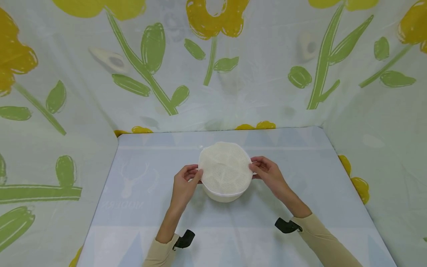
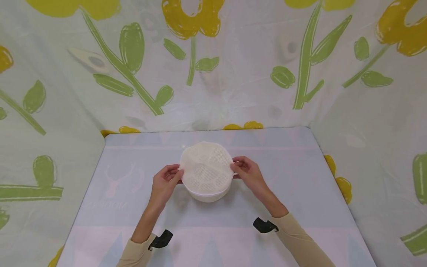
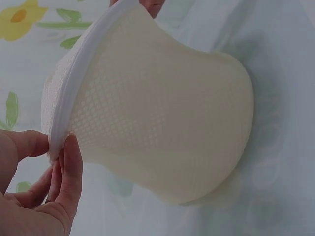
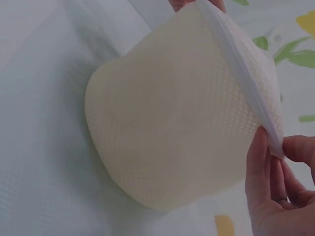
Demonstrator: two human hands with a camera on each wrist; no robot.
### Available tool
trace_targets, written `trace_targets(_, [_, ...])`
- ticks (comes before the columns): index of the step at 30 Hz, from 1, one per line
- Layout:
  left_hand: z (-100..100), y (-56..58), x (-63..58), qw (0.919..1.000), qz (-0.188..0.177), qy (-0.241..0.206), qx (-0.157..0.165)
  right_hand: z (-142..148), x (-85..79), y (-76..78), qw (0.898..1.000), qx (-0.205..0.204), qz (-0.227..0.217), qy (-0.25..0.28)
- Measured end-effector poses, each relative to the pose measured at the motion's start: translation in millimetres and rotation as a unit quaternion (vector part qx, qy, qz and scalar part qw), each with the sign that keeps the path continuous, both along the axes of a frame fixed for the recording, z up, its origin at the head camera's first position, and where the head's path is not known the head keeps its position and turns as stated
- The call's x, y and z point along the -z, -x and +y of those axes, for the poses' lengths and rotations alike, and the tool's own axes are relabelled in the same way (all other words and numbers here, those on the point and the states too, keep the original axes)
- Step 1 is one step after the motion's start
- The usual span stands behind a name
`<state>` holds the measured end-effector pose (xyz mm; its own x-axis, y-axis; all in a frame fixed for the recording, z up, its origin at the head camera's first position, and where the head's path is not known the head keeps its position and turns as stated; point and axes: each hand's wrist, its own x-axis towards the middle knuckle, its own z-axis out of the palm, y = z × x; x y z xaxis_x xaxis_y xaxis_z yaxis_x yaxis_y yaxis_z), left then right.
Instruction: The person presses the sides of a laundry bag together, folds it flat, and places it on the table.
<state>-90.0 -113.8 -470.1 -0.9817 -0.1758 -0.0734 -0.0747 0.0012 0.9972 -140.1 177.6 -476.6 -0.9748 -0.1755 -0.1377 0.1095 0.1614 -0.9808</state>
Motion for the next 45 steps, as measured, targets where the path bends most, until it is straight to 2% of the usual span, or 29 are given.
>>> trace_targets(16, [0, 5.7, 13.2, 0.9998, -0.012, 0.014, -0.003, -2, 8.1, 1.5, 1.000, -0.008, 0.011, -0.011])
trace_targets(22, [2, 6.4, 19.6, 0.9996, -0.007, 0.027, -0.003, -2, 15.2, 2.9, 1.000, -0.008, 0.003, -0.014])
trace_targets(37, [3, 8.1, 34.2, 0.9984, -0.034, 0.045, -0.004, -1, 37.4, 4.2, 1.000, -0.011, -0.014, -0.018])
trace_targets(45, [4, 8.5, 40.3, 0.9973, -0.045, 0.058, -0.007, -1, 46.1, 4.3, 1.000, -0.020, -0.018, 0.009])
